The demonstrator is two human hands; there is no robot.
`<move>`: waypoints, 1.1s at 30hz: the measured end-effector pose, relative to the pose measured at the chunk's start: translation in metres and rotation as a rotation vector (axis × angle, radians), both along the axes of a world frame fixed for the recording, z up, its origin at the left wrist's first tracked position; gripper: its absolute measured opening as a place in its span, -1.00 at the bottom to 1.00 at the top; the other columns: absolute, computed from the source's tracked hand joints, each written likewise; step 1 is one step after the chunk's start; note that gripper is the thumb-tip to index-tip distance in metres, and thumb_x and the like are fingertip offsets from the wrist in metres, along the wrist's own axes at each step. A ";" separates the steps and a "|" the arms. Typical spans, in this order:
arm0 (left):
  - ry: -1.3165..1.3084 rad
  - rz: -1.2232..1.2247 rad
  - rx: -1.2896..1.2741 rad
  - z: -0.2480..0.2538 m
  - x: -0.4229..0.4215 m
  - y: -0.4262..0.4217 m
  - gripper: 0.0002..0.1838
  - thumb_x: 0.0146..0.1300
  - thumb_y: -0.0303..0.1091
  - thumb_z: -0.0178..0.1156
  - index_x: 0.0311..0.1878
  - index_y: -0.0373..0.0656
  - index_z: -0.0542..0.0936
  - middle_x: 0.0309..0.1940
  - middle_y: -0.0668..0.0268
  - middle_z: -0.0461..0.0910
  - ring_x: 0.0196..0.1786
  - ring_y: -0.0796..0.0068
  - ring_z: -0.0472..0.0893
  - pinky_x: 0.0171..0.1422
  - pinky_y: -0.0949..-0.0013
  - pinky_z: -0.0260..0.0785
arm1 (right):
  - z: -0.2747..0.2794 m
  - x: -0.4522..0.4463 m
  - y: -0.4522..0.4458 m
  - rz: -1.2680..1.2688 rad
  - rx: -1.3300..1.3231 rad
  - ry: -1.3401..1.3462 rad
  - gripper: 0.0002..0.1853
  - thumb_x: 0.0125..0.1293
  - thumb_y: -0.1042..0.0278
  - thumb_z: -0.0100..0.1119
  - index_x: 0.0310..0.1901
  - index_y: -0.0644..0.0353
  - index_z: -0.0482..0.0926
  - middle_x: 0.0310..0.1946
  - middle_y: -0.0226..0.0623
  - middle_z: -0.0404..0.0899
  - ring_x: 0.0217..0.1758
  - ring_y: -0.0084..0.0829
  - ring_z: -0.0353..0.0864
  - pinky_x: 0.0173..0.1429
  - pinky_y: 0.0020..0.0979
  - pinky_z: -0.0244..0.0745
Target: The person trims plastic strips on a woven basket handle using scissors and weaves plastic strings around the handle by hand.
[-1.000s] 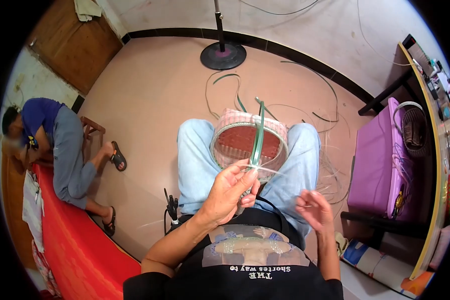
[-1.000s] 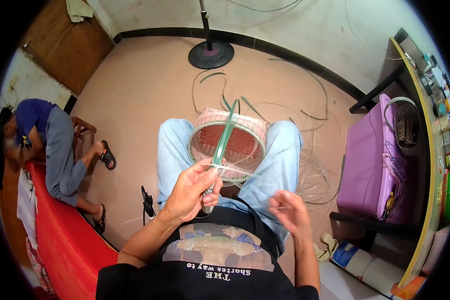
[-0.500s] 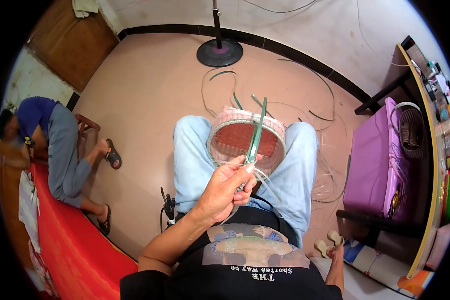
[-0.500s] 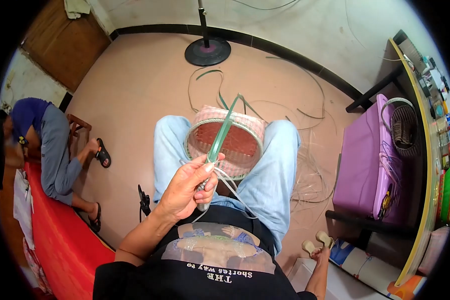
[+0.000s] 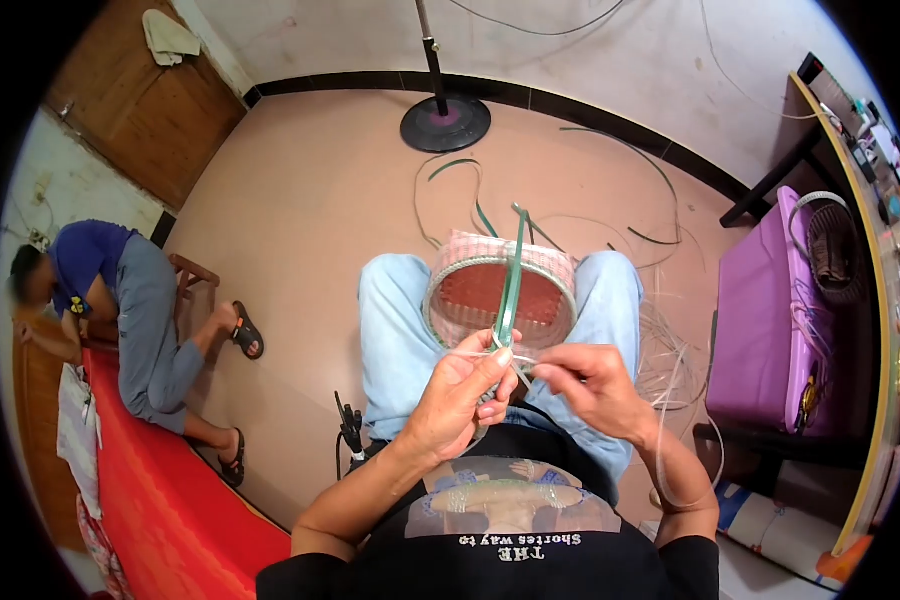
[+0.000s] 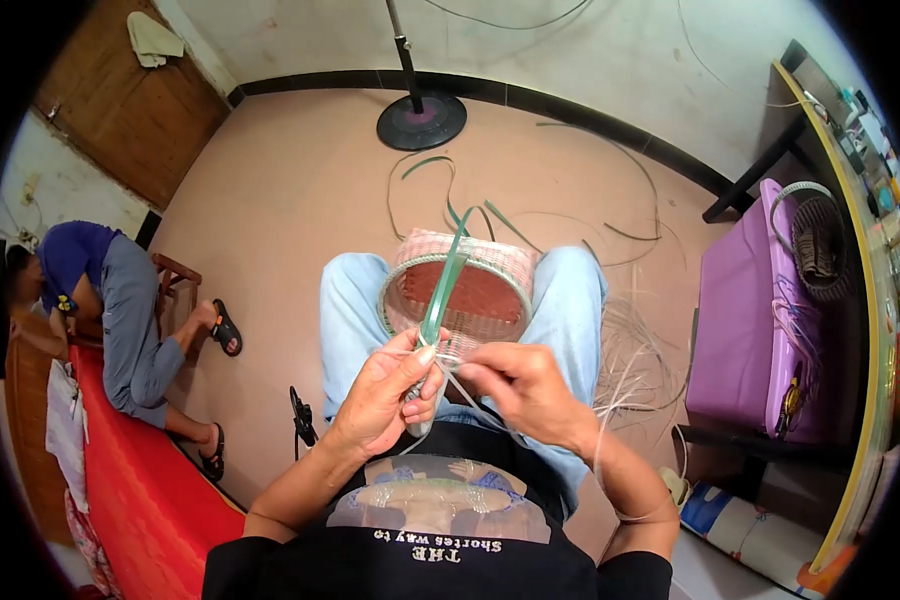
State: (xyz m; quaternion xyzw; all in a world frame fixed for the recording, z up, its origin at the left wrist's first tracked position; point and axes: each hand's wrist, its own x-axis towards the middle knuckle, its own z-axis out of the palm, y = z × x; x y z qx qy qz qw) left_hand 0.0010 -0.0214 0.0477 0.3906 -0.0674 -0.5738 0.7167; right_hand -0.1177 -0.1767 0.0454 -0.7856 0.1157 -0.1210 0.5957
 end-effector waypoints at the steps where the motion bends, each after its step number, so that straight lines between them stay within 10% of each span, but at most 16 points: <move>1: 0.006 -0.008 -0.007 0.000 0.001 0.001 -0.65 0.41 -0.28 0.01 0.20 -0.14 0.32 -0.56 0.41 0.33 -0.65 0.73 0.19 -0.58 0.65 0.05 | -0.008 -0.010 -0.009 -0.088 0.049 0.037 -0.88 0.27 0.43 0.17 -0.34 0.31 0.60 -0.58 -0.41 0.53 -0.58 -0.64 0.41 -0.47 -0.56 0.34; 8: 0.076 -0.065 -0.033 0.000 0.004 0.003 -0.56 0.43 -0.27 -0.01 0.32 -0.14 0.24 -0.52 0.40 0.36 -0.62 0.70 0.20 -0.52 0.61 0.10 | -0.211 -0.278 -0.136 -1.048 0.055 0.490 -0.69 0.23 0.26 0.11 -0.61 0.21 0.44 -0.76 -0.47 0.32 -0.72 -0.63 0.30 -0.64 -0.54 0.18; 10: 0.059 -0.073 -0.042 -0.002 0.007 0.004 -0.56 0.43 -0.27 -0.01 0.32 -0.12 0.24 -0.52 0.38 0.38 -0.62 0.69 0.21 -0.52 0.61 0.10 | -0.302 -0.444 -0.144 -0.968 -0.697 1.109 -0.61 0.12 0.08 0.15 -0.51 0.34 0.54 -0.65 -0.03 0.55 -0.54 -0.07 0.59 -0.43 -0.10 0.42; 12: 0.055 -0.073 -0.041 -0.002 0.007 0.004 -0.55 0.43 -0.28 -0.01 0.33 -0.10 0.23 -0.52 0.37 0.39 -0.62 0.68 0.23 -0.53 0.60 0.11 | -0.330 -0.549 -0.095 -1.068 -0.461 1.362 -0.57 0.00 0.07 0.34 -0.33 0.37 0.63 -0.38 0.09 0.62 -0.21 0.05 0.63 -0.13 -0.12 0.52; 15: 0.050 -0.059 -0.033 0.000 0.006 0.002 -0.53 0.42 -0.29 -0.02 0.35 -0.08 0.21 -0.53 0.35 0.40 -0.63 0.67 0.25 -0.54 0.59 0.12 | -0.275 -0.492 -0.086 -0.532 -0.211 1.699 -0.45 -0.14 0.20 0.41 -0.08 0.31 0.55 -0.10 0.13 0.55 0.02 -0.02 0.56 0.07 -0.15 0.49; 19: 0.018 -0.077 -0.032 0.003 0.006 -0.001 -0.51 0.43 -0.31 -0.03 0.38 -0.07 0.17 -0.53 0.33 0.40 -0.63 0.65 0.25 -0.55 0.58 0.13 | -0.160 -0.276 -0.095 -0.724 -0.812 0.756 -0.80 0.23 0.34 0.11 -0.28 0.33 0.55 -0.31 0.05 0.57 -0.26 0.13 0.51 -0.16 -0.05 0.43; 22: -0.001 -0.080 -0.044 0.003 0.006 -0.001 -0.53 0.42 -0.32 -0.03 0.36 -0.09 0.19 -0.50 0.32 0.42 -0.59 0.64 0.30 -0.51 0.55 0.18 | -0.058 -0.116 -0.075 -0.683 -0.156 0.140 -0.78 0.31 0.34 0.10 -0.36 0.38 0.51 -0.55 -0.41 0.45 -0.48 -0.62 0.41 -0.37 -0.54 0.34; 26: -0.080 -0.062 -0.017 0.002 0.006 -0.002 -0.54 0.41 -0.31 0.01 0.32 -0.15 0.22 -0.42 0.32 0.44 -0.48 0.59 0.42 -0.40 0.49 0.33 | -0.002 -0.009 -0.029 -0.173 0.541 0.080 -0.79 0.33 0.29 0.15 -0.25 0.30 0.56 -0.50 -0.39 0.54 -0.51 -0.65 0.47 -0.47 -0.60 0.37; 33: -0.092 -0.068 -0.017 -0.006 0.029 -0.004 -0.60 0.40 -0.27 0.03 0.21 -0.26 0.36 -0.20 0.25 0.57 -0.23 0.52 0.57 -0.10 0.45 0.48 | 0.002 0.037 -0.011 0.005 0.732 0.220 -0.78 0.32 0.29 0.17 -0.36 0.29 0.55 -0.54 -0.37 0.54 -0.61 -0.65 0.42 -0.59 -0.62 0.24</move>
